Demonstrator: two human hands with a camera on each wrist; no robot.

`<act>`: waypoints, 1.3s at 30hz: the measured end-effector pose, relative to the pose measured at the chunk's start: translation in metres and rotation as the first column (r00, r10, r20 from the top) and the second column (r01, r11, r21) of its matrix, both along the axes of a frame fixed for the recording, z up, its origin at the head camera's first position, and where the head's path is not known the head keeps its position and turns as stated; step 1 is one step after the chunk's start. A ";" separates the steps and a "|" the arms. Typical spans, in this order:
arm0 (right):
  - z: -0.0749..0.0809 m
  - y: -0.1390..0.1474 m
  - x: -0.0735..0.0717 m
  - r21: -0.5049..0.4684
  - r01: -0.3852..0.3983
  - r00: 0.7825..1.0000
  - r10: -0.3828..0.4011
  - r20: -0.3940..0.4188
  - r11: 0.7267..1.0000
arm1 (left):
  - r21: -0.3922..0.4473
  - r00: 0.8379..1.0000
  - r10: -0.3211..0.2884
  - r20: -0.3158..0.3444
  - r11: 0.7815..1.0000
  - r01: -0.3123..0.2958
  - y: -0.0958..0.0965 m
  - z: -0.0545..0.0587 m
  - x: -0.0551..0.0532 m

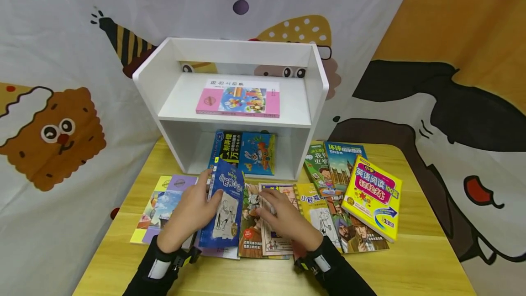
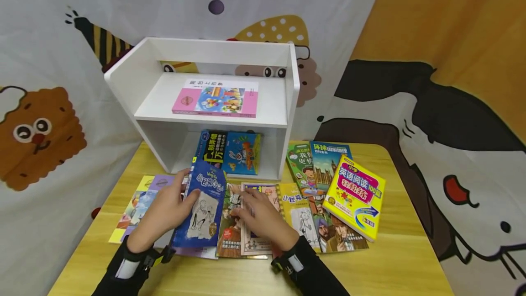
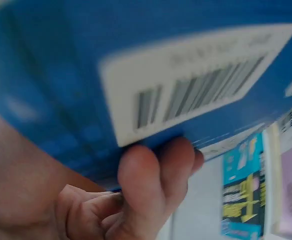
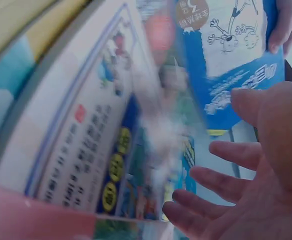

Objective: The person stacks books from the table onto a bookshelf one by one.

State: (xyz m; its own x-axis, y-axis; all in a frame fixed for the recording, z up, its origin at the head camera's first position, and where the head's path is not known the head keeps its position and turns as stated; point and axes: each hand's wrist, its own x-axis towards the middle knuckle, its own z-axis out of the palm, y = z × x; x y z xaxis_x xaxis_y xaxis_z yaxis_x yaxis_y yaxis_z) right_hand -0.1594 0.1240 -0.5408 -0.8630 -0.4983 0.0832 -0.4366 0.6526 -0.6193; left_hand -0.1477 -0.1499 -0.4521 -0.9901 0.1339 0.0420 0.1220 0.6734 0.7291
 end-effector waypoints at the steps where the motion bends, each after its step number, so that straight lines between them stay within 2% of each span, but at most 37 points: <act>1: 0.001 0.001 -0.001 -0.013 0.009 1.000 -0.009 0.009 1.000 | 0.011 1.000 0.012 -0.029 1.000 -0.012 -0.001 0.004 0.001; 3: 0.004 0.002 -0.002 -0.064 0.023 0.999 -0.020 0.044 0.998 | 0.054 0.996 0.022 -0.084 0.998 -0.017 -0.003 0.013 0.003; 6: 0.010 0.001 -0.003 -0.183 0.031 0.992 -0.008 0.123 0.983 | 0.186 0.990 0.033 -0.135 0.983 -0.008 -0.002 0.025 0.005; 8: 0.016 0.000 -0.002 -0.281 0.052 0.981 0.004 0.196 0.958 | 0.316 0.990 0.026 -0.142 0.948 0.020 0.002 0.030 0.007; 10: 0.022 -0.001 -0.001 -0.372 0.083 0.962 0.023 0.271 0.925 | 0.399 0.989 0.023 -0.145 0.916 0.037 0.007 0.035 0.009; 13: 0.032 -0.002 0.001 -0.515 0.151 0.929 0.057 0.365 0.844 | 0.490 0.993 0.011 -0.118 0.871 0.049 0.019 0.042 0.013; 16: 0.040 -0.004 0.000 -0.660 0.211 0.900 0.120 0.418 0.721 | 0.518 0.997 0.001 -0.083 0.854 0.042 0.030 0.045 0.018; 18: 0.042 -0.003 0.000 -0.722 0.238 0.893 0.146 0.426 0.650 | 0.527 0.998 -0.005 -0.063 0.849 0.037 0.035 0.044 0.020; 19: 0.043 -0.003 0.000 -0.744 0.245 0.892 0.156 0.424 0.621 | 0.545 0.999 -0.011 -0.053 0.838 0.038 0.036 0.043 0.020; 21: 0.043 -0.001 0.000 -0.774 0.245 0.896 0.168 0.411 0.583 | 0.563 0.999 -0.023 -0.037 0.825 0.040 0.037 0.038 0.018; 23: 0.043 0.002 0.000 -0.792 0.229 0.903 0.179 0.389 0.566 | 0.583 0.999 -0.038 -0.035 0.811 0.051 0.034 0.034 0.015; 25: 0.043 0.004 0.000 -0.799 0.209 0.909 0.190 0.372 0.563 | 0.606 0.997 -0.063 -0.040 0.792 0.074 0.029 0.032 0.010; 28: 0.045 0.009 0.000 -0.797 0.169 0.912 0.215 0.349 0.579 | 0.612 0.994 -0.089 -0.062 0.783 0.108 0.019 0.034 0.004; 31: 0.048 0.015 -0.001 -0.781 0.114 0.914 0.243 0.325 0.614 | 0.559 0.986 -0.118 -0.119 0.813 0.165 0.007 0.040 -0.003; 32: 0.050 0.017 -0.001 -0.775 0.095 0.914 0.253 0.316 0.625 | 0.521 0.982 -0.126 -0.141 0.834 0.181 0.003 0.042 -0.004; 33: 0.051 0.019 -0.002 -0.769 0.079 0.914 0.263 0.311 0.634 | 0.498 0.976 -0.148 -0.159 0.842 0.209 0.000 0.044 -0.006; 35: 0.055 0.022 -0.003 -0.754 0.044 0.912 0.283 0.299 0.655 | 0.464 0.964 -0.210 -0.163 0.846 0.263 -0.005 0.047 -0.010; 36: 0.057 0.023 -0.004 -0.746 0.029 0.911 0.289 0.293 0.666 | 0.426 0.956 -0.241 -0.166 0.857 0.290 -0.007 0.048 -0.011; 39: 0.062 0.026 -0.007 -0.724 -0.003 0.906 0.308 0.290 0.690 | 0.405 0.936 -0.338 -0.101 0.845 0.349 -0.009 0.048 -0.013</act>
State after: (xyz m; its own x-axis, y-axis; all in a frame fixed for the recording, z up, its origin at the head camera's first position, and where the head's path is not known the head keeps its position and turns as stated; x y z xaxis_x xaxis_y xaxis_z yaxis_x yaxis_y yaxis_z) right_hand -0.1663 0.1501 -0.4793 -0.8155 -0.5555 0.1622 -0.1350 -0.0899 -0.9868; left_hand -0.1604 -0.1586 -0.4038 -0.8820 0.4303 0.1922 0.3115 0.2262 0.9229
